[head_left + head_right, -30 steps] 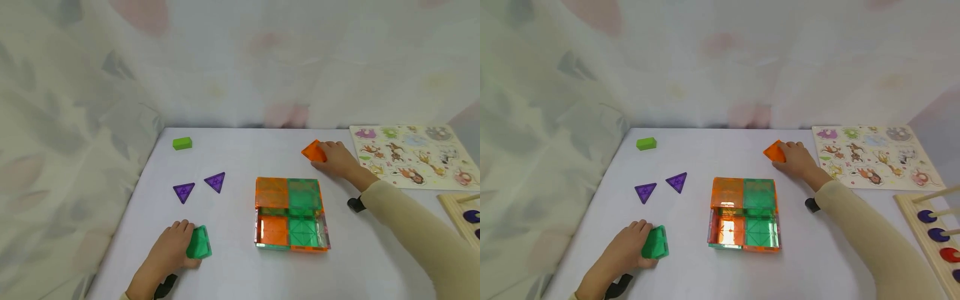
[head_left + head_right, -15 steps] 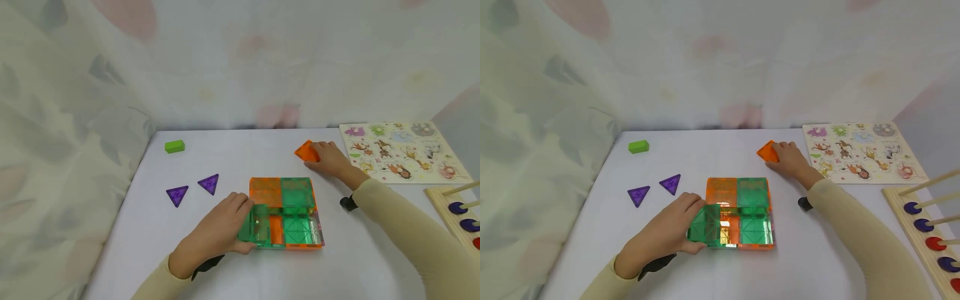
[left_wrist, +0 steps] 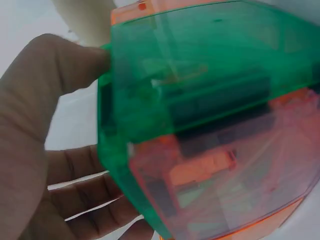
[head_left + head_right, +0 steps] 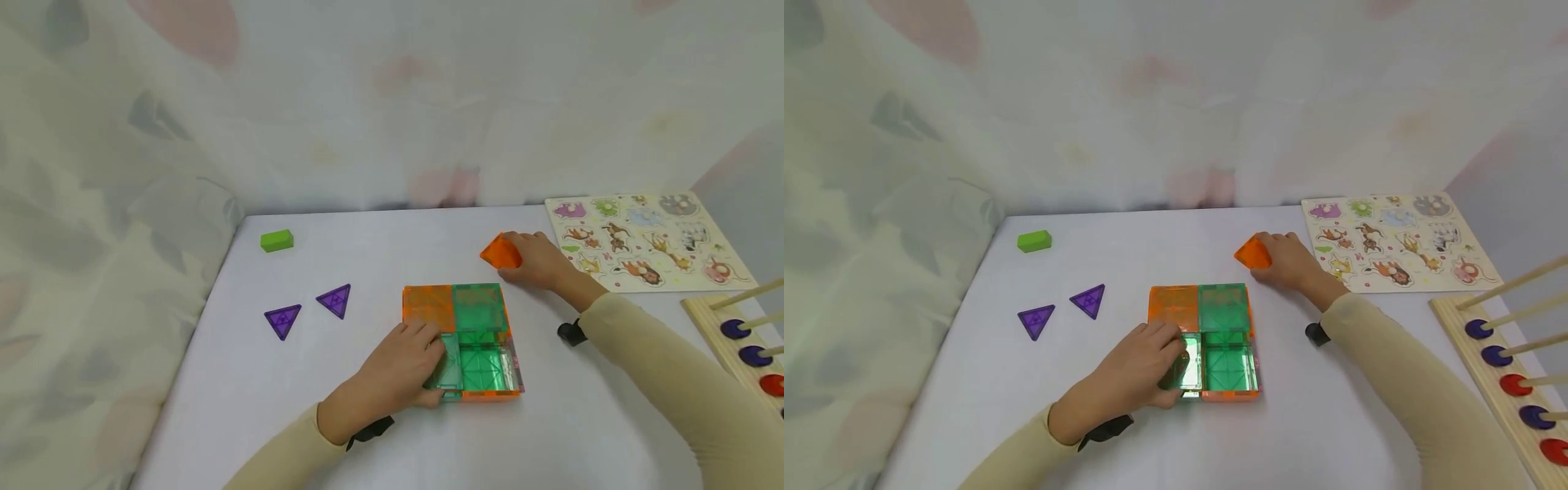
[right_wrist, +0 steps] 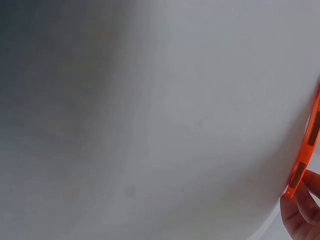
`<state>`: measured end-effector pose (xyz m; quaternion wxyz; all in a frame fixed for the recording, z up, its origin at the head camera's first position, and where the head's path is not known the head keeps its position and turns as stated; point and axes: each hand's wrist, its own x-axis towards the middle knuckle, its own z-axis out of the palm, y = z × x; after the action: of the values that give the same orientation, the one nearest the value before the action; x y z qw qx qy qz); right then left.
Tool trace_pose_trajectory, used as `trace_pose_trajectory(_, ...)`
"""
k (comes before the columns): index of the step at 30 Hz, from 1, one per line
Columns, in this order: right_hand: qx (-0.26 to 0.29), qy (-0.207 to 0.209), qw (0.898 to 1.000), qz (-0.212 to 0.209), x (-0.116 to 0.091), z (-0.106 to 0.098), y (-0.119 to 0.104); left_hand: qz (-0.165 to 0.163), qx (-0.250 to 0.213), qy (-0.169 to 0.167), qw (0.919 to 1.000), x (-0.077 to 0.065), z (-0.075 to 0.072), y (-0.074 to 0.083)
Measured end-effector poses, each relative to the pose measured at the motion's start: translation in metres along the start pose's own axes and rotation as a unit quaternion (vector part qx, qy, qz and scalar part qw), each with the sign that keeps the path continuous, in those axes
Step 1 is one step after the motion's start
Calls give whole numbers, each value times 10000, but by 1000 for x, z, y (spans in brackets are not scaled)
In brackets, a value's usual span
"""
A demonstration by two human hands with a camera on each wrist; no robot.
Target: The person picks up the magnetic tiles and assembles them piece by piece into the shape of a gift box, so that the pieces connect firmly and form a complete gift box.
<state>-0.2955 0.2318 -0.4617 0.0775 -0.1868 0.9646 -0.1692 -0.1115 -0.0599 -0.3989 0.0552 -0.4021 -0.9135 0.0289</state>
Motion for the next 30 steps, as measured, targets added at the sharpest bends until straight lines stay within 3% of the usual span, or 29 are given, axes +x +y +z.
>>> trace_pose_trajectory(5, 81, -67, 9999, 38, -5, -5, -1, -58, -443, -7, 9990, -2, 2, -3)
trace_pose_trajectory(11, 376, 473, 9981, -117, -28, -32, -18, -147, -1063, 12, 9942, -10, 7, -7)
trace_pose_trajectory(13, 467, 679, 9952, -535, -45, -45, -32, -192, -1232, 29, 9922, -12, 8, -8)
trace_pose_trajectory(15, 506, 792, 9880, -1228, -67, -56, -49, -194, -1344, 88, 9907, -15, 10, -9)
trace_pose_trajectory(20, 254, 772, 9500, -3016, -114, -55, -86, -45, -1362, 366, 9900, -21, 14, -13)
trace_pose_trajectory(25, 9, 734, 9327, -3532, -134, -34, -96, 26, -1321, 606, 9894, -26, 19, -15)
trace_pose_trajectory(30, -46, 879, 9252, -3691, -137, -19, -94, -35, -1340, 652, 9888, -29, 24, -13)
